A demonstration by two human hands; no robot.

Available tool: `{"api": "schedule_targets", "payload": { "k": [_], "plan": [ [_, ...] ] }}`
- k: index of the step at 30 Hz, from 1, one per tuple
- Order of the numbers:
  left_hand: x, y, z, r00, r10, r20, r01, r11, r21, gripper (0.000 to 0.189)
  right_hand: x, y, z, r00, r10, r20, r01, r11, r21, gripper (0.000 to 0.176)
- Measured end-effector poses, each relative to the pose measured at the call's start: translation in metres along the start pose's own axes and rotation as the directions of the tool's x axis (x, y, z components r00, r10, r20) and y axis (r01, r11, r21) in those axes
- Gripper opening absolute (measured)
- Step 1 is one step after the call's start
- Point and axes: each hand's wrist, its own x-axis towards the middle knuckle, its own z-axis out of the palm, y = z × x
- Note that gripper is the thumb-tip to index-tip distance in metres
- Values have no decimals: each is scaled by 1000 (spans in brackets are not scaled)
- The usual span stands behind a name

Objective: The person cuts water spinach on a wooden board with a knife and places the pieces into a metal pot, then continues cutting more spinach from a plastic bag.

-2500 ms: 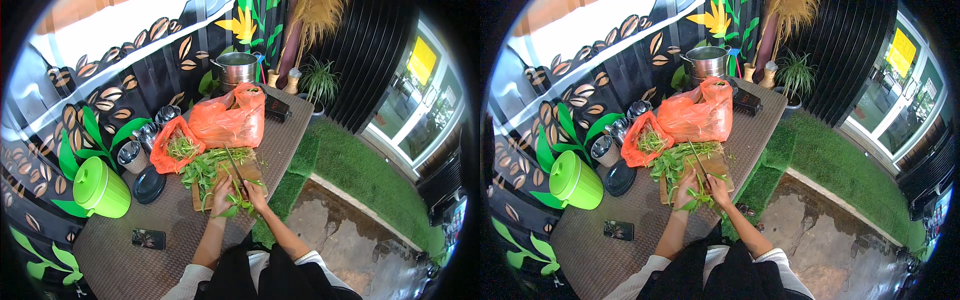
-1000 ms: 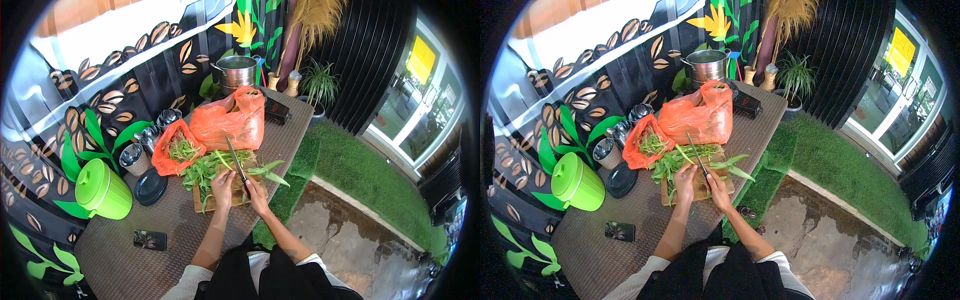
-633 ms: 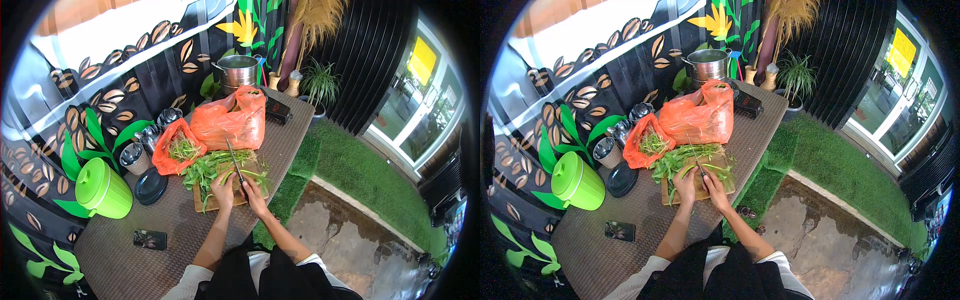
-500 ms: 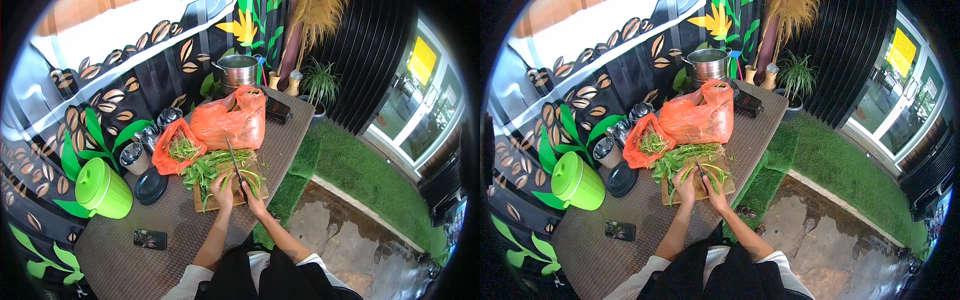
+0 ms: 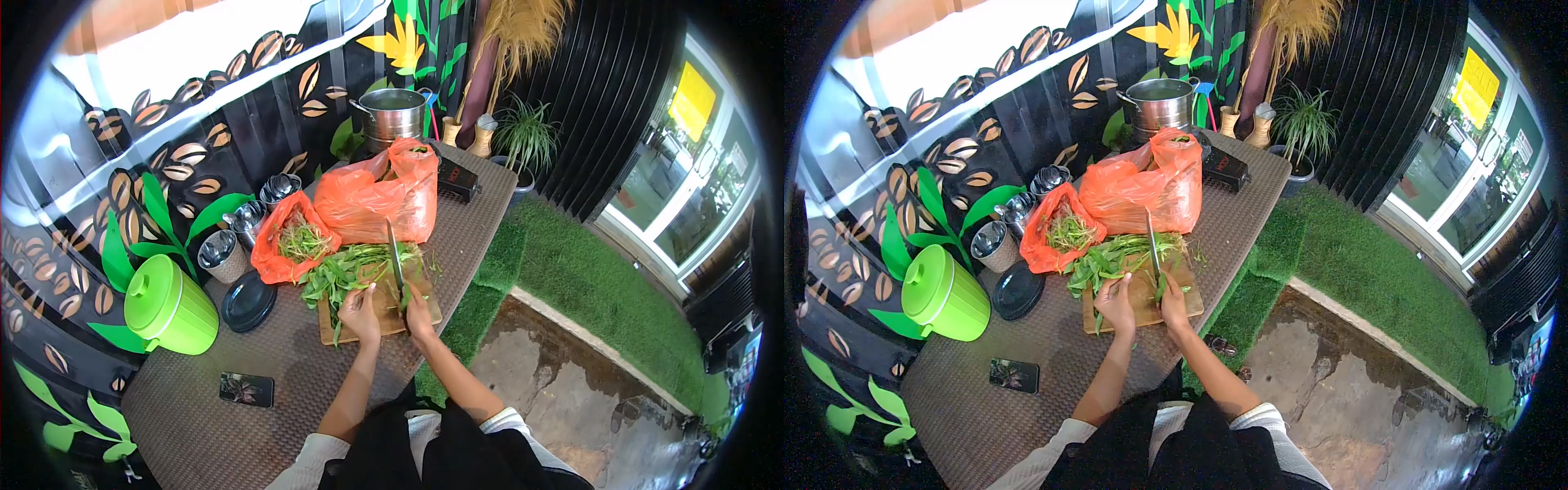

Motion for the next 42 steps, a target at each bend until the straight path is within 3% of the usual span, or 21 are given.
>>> {"api": "schedule_targets", "payload": {
  "k": [1, 3, 5, 7, 8, 11, 13, 14, 15, 17, 18, 20, 25, 34, 42],
  "plan": [
    [2, -2, -2, 1000, 1, -1, -1, 1000, 0, 7, 2, 2, -3, 1000, 0, 1, 0, 1000, 0, 29],
    [8, -8, -7, 993, 25, -112, -19, 998, 56, 8, 5, 4, -12, 955, 254, 156, -291, 905, 311, 21],
    [12, -17, -10, 992, 17, -126, -20, 999, -28, 10, 6, 5, -17, 925, 318, 208, -371, 875, 311, 22],
    [13, -16, -11, 985, -5, -174, -9, 997, -79, 13, 5, 13, -23, 812, 457, 363, -568, 762, 311, 25],
    [15, -15, -12, 985, -4, -174, -10, 997, -78, 13, 4, 16, -26, 812, 456, 364, -568, 762, 311, 25],
    [21, -17, -20, 986, 72, -148, -61, 995, 78, 13, 0, 14, -27, 780, 481, 401, -612, 721, 325, 30],
    [23, -18, -21, 993, 3, -122, 1, 999, 34, 16, -8, 1, -25, 911, 361, 202, -403, 882, 245, 34],
    [24, -18, -20, 993, 2, -121, 2, 999, 35, 16, -9, -4, -26, 939, 286, 189, -324, 922, 212, 33],
    [25, -18, -19, 993, -38, -115, 33, 998, -45, 18, -10, -8, -26, 940, 286, 187, -323, 922, 212, 33],
    [27, -17, -15, 992, -76, -105, 63, 990, -124, 20, -13, -15, -26, 980, 4, 197, -27, 993, 115, 32],
    [27, -14, -12, 992, -72, -106, 58, 990, -130, 19, -16, -18, -23, 981, 3, 195, -26, 993, 116, 32],
    [25, -9, -5, 992, -69, -105, 54, 989, -139, 18, -23, -19, -16, 947, -205, 249, 230, 970, -76, 35],
    [9, 10, 9, 991, -131, -40, 118, 962, -245, 25, -22, -12, -9, 933, -206, 295, 249, 962, -116, 40],
    [-3, 18, 18, 959, -284, 13, 273, 908, -317, 33, -18, -9, -13, 916, -217, 337, 228, 974, 6, 45],
    [-7, 17, 17, 971, -228, 75, 240, 925, -293, 39, -14, 0, -8, 910, -275, 311, 286, 958, 13, 43]
  ]
}}
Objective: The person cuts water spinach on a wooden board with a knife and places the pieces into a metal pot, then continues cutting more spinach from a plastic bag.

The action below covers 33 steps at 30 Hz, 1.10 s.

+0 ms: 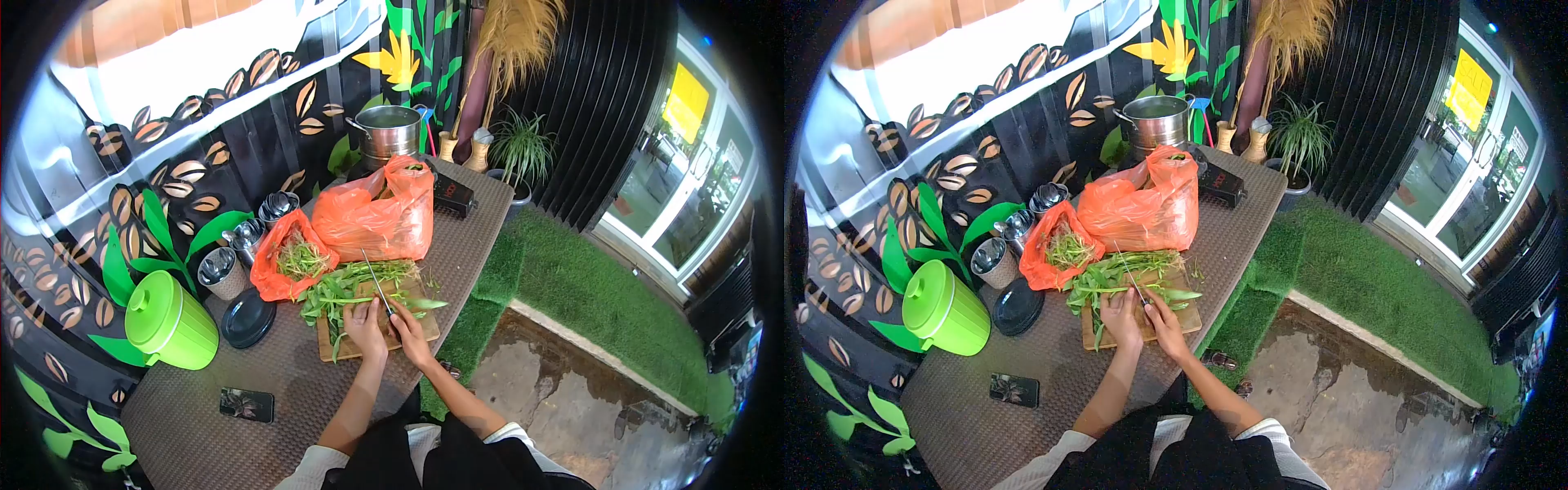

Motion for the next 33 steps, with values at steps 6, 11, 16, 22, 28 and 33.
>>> {"api": "schedule_targets", "payload": {
  "k": [6, 11, 16, 22, 28, 33],
  "plan": [
    [-2, -5, -1, 997, 67, -32, -65, 996, 63, 30, -1, 0, 12, 995, -30, -100, 27, 999, -30, 39],
    [0, -5, -4, 988, 156, -18, -153, 980, 126, 26, 7, 24, 6, 929, -265, -258, 197, 945, -263, 32],
    [7, 0, -10, 994, 98, -54, -99, 995, -13, 27, 2, 9, -10, 864, 500, 63, -457, 725, 516, 21],
    [22, 6, -18, 999, 6, -38, -7, 1000, -20, 30, -3, 0, -22, 768, 605, 209, -615, 609, 501, 19],
    [24, 16, -20, 999, -27, 17, 26, 997, 68, 27, 0, -25, -21, 931, 364, -22, -334, 877, 345, 18],
    [28, 11, -24, 982, 27, 185, -60, 982, 178, 22, -2, -33, -22, 971, 240, 7, -234, 937, 261, 25]
  ]
}}
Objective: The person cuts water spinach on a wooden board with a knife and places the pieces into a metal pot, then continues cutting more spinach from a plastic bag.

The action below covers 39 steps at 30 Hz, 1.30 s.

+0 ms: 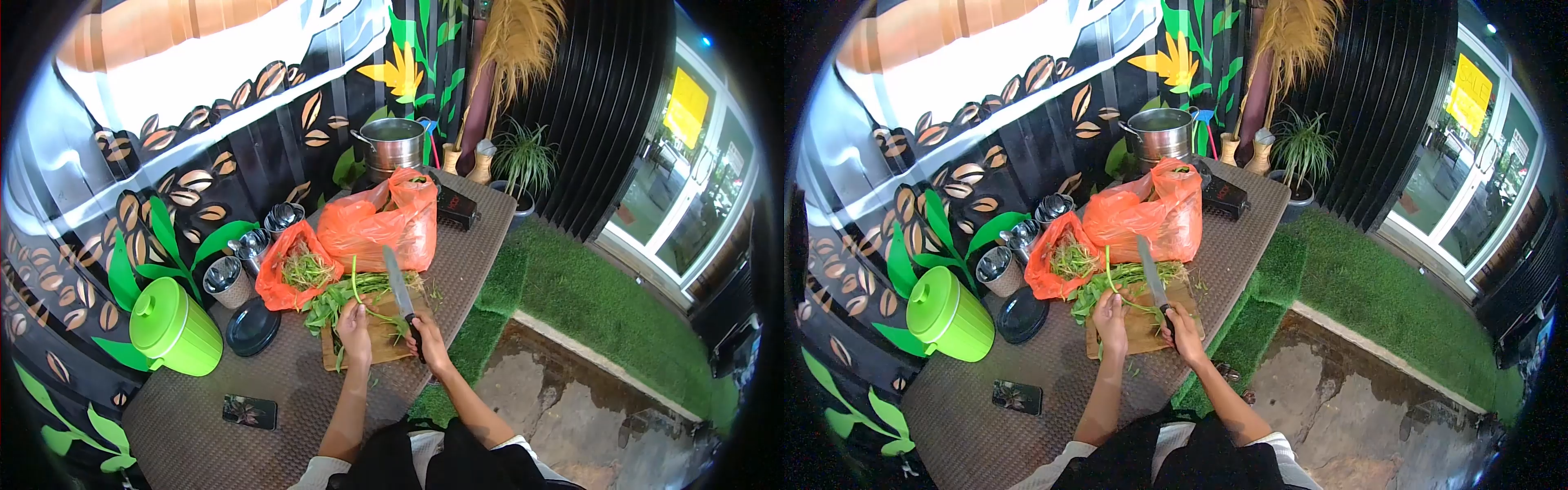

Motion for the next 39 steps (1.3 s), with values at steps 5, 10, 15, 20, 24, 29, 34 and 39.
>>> {"api": "schedule_targets", "payload": {
  "k": [5, 10, 15, 20, 24, 29, 34, 39],
  "plan": [
    [-7, 10, 9, 996, 4, 91, -5, 1000, 21, 20, -6, 10, 3, 993, -117, 9, 114, 943, -311, 33],
    [-11, 9, 13, 992, 11, 127, -5, 999, -43, 19, -7, 16, -1, 993, -115, 12, 113, 941, -319, 30],
    [-16, 2, 22, 995, 82, 62, -75, 991, -115, 19, -10, 15, -2, 990, -142, -3, 133, 936, -326, 28],
    [-19, 5, 24, 997, 44, 57, -34, 986, -161, 19, -14, 10, 0, 988, -155, -12, 136, 904, -406, 27],
    [-18, 2, 20, 1000, 9, 0, -9, 999, -45, 18, -12, 19, -5, 981, -191, -21, 164, 889, -427, 26],
    [-18, -3, 14, 1000, 21, -3, -21, 1000, 5, 18, -15, 18, -9, 973, -230, -22, 178, 806, -564, 25],
    [-22, 1, 21, 999, -2, -35, 3, 1000, 28, 21, -15, 18, -6, 969, -242, -52, 178, 828, -532, 25],
    [-22, -3, 20, 999, 31, -17, -31, 1000, 5, 22, -14, 18, -9, 991, -128, -40, 103, 917, -385, 26]
  ]
}}
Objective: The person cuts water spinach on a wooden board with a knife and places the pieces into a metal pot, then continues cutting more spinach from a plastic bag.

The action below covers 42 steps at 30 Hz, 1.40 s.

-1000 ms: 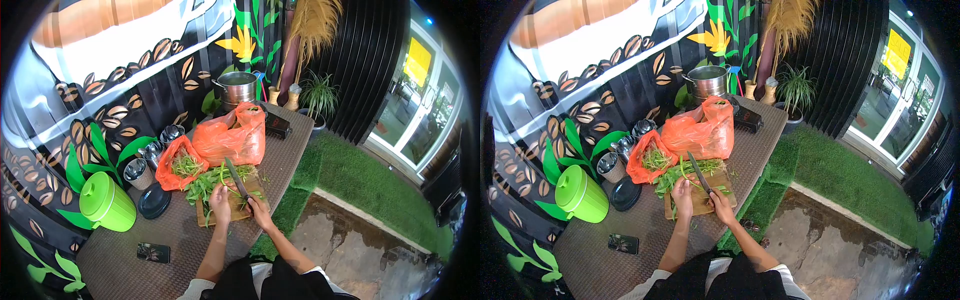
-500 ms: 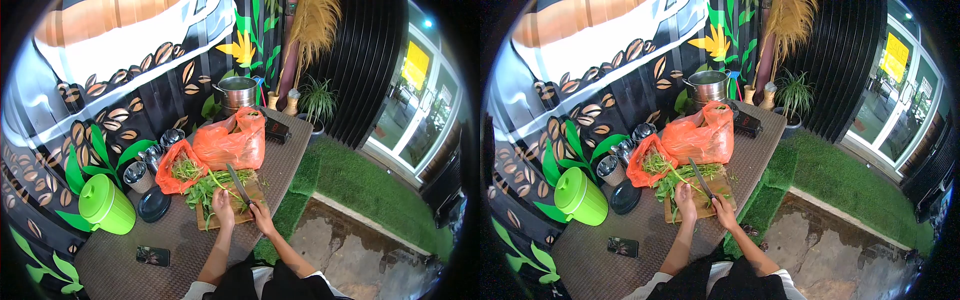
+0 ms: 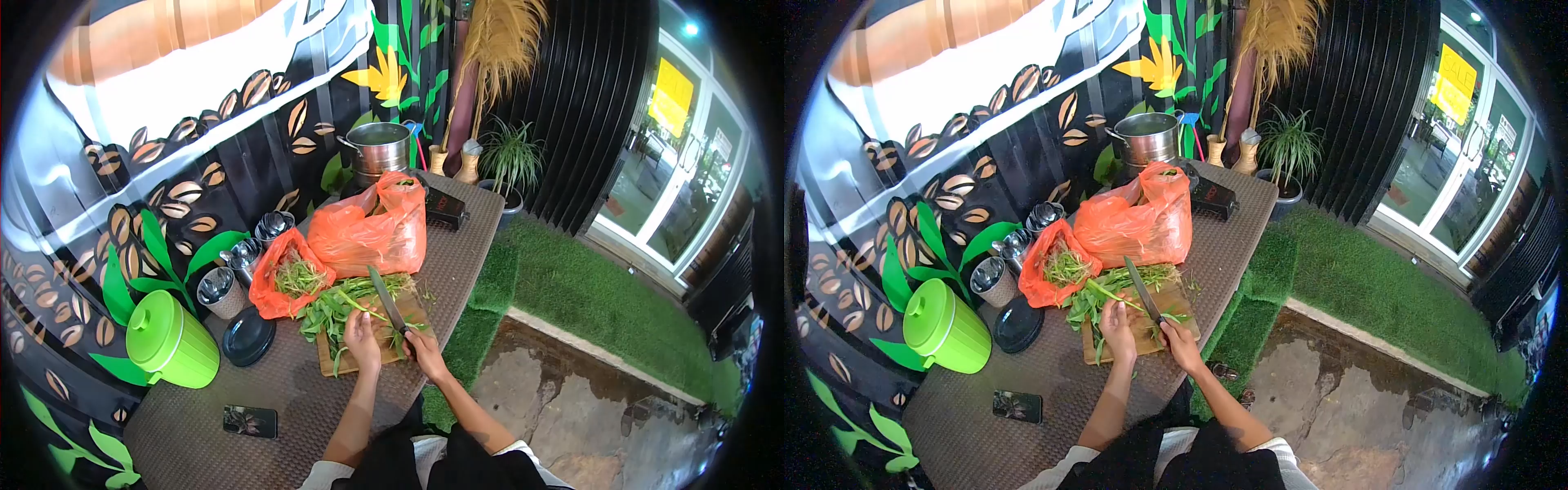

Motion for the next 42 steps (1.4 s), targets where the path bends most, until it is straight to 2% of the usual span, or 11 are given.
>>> {"api": "schedule_targets", "payload": {
  "k": [5, 15, 21, 24, 28, 29, 30, 31, 33, 37, 42],
  "plan": [
    [-3, 5, -2, 997, 37, 62, -34, 998, -45, 22, -1, -5, -1, 977, 200, 67, -210, 958, 198, 25],
    [-12, -7, -8, 986, 134, 103, -140, 989, 54, 25, -4, -8, 8, 991, 125, 56, -134, 969, 206, 39],
    [-14, -11, -13, 957, 218, 193, -250, 955, 161, 17, -1, 20, 13, 1000, -29, -3, 29, 999, -31, 37],
    [-18, -5, -10, 957, 233, 171, -264, 946, 187, 16, -4, 18, 21, 943, -292, -160, 211, 895, -394, 38],
    [-19, -2, -13, 946, 258, 198, -298, 931, 210, 17, 9, 25, 24, 922, -338, -189, 216, 854, -473, 31],
    [-17, -4, -15, 954, 251, 167, -282, 937, 207, 18, 11, 21, 20, 990, -24, -139, 3, 988, -154, 24],
    [-15, -4, -17, 960, 244, 136, -268, 942, 202, 18, 13, 13, 17, 965, 261, 12, -259, 954, 153, 21],
    [-14, -3, -18, 961, 243, 134, -266, 942, 203, 18, 16, 11, 16, 965, 263, 13, -262, 953, 152, 21],
    [-12, -5, -22, 977, 211, 19, -210, 957, 198, 20, 21, 12, 12, 806, 522, 279, -586, 641, 495, 27],
    [-1, -6, -33, 991, 124, -47, -114, 979, 169, 26, 26, 9, 2, 641, 586, 496, -767, 508, 391, 30],
    [7, -8, -28, 996, -44, -76, 46, 999, 21, 29, 27, 5, 0, 670, 526, 523, -741, 431, 515, 30]
  ]
}}
